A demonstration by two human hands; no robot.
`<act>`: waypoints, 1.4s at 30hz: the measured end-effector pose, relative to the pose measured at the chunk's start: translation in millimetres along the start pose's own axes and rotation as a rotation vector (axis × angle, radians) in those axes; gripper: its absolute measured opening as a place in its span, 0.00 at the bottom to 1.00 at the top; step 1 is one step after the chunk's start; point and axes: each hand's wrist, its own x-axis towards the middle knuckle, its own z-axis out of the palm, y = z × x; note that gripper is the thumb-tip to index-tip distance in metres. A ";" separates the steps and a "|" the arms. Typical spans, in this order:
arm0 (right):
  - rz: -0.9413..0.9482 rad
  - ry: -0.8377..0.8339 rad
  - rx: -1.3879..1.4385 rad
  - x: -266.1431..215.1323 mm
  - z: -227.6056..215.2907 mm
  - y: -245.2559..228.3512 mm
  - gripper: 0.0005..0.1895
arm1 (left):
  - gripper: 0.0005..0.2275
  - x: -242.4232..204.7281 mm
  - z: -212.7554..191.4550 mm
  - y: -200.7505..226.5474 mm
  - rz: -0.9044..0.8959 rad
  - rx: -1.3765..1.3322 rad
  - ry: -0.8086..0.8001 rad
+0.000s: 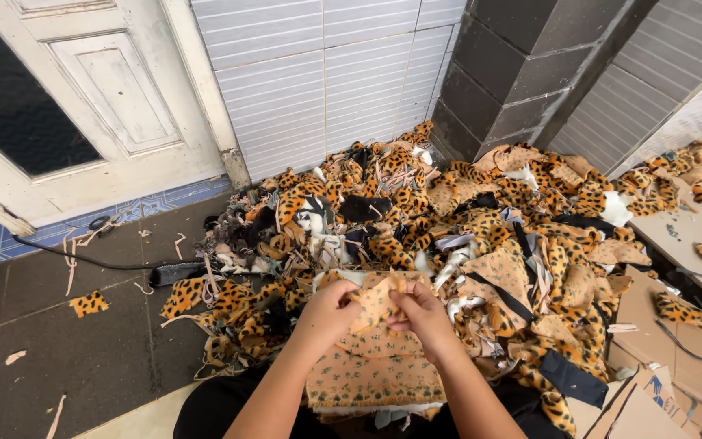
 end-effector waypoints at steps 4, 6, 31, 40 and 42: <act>-0.130 0.085 -0.312 1.0 -8.2 19.1 0.22 | 0.09 27.4 14.7 -42.2 -0.058 -0.041 0.108; -0.050 0.166 -0.729 -1.2 -7.4 18.2 0.18 | 0.13 40.7 22.4 -59.5 -0.108 0.088 0.163; -0.095 0.580 -0.958 4.3 -135.1 31.0 0.13 | 0.05 71.8 86.7 -89.2 0.610 0.557 0.429; 0.110 0.628 -1.193 34.0 -205.6 62.1 0.16 | 0.06 70.0 127.0 -68.0 0.795 0.553 0.283; 0.173 0.676 -1.014 18.9 -192.6 27.0 0.20 | 0.07 68.9 129.6 -62.7 0.809 0.481 0.242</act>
